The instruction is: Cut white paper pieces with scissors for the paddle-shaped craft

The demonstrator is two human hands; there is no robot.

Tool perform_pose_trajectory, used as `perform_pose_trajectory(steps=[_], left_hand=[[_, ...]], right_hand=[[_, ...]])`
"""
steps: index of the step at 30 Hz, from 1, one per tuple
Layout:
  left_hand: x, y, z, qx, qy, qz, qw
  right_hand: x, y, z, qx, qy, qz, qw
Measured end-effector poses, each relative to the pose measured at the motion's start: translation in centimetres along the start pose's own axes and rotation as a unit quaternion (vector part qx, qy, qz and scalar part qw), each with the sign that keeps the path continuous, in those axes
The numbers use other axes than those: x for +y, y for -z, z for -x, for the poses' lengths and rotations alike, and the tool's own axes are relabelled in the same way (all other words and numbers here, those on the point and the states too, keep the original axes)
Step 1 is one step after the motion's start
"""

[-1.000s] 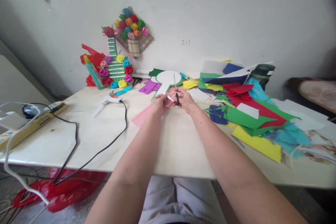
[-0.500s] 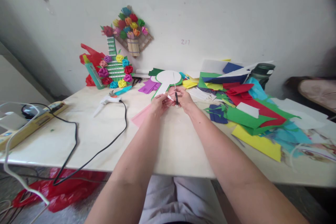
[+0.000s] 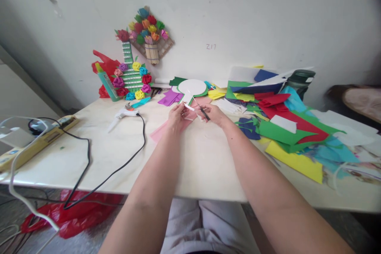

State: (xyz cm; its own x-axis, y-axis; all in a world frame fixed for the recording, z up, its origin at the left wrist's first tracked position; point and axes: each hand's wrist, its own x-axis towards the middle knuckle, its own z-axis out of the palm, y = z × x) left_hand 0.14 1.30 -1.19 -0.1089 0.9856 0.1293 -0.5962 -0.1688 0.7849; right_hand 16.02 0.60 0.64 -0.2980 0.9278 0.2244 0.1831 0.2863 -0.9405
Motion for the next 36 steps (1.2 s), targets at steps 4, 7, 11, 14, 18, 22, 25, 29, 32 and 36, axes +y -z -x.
perform_pose_trajectory(steps=[4, 7, 11, 14, 18, 22, 25, 29, 32, 36], left_hand=[[-0.2, 0.6, -0.4, -0.004, -0.012, 0.005, 1.0], [-0.3, 0.7, -0.5, -0.004, -0.015, 0.023, 1.0], [-0.1, 0.8, -0.4, 0.019, -0.013, 0.037, 0.999], [0.0, 0.9, -0.4, 0.024, -0.014, 0.043, 0.999], [0.0, 1.0, -0.3, 0.025, -0.015, 0.046, 0.999], [0.3, 0.9, 0.0, 0.022, -0.007, 0.046, 0.999], [0.4, 0.7, 0.2, 0.029, -0.006, 0.043, 0.999], [0.3, 0.9, 0.1, 0.018, -0.012, 0.036, 0.999], [0.2, 1.1, 0.0, 0.009, -0.011, 0.035, 0.999], [0.1, 1.1, -0.1, 0.009, -0.015, 0.039, 0.999]], right_hand=[[0.7, 0.2, -0.2, -0.017, 0.03, 0.083, 0.996], [0.8, 0.3, -0.1, 0.007, 0.051, 0.206, 0.977], [0.4, 0.5, 0.4, 0.026, 0.056, 0.369, 0.927], [0.1, 0.4, 0.6, 0.027, 0.049, 0.421, 0.905], [-0.2, 0.3, 0.6, 0.014, 0.051, 0.44, 0.896], [-0.4, 0.1, 0.7, 0.009, 0.053, 0.448, 0.892], [-0.5, 0.0, 0.8, 0.008, 0.058, 0.45, 0.891], [-0.5, -0.1, 0.8, 0.004, 0.056, 0.456, 0.888], [-0.5, -0.2, 0.9, 0.002, 0.063, 0.466, 0.882], [-0.7, -0.2, 0.9, -0.001, 0.063, 0.47, 0.88]])
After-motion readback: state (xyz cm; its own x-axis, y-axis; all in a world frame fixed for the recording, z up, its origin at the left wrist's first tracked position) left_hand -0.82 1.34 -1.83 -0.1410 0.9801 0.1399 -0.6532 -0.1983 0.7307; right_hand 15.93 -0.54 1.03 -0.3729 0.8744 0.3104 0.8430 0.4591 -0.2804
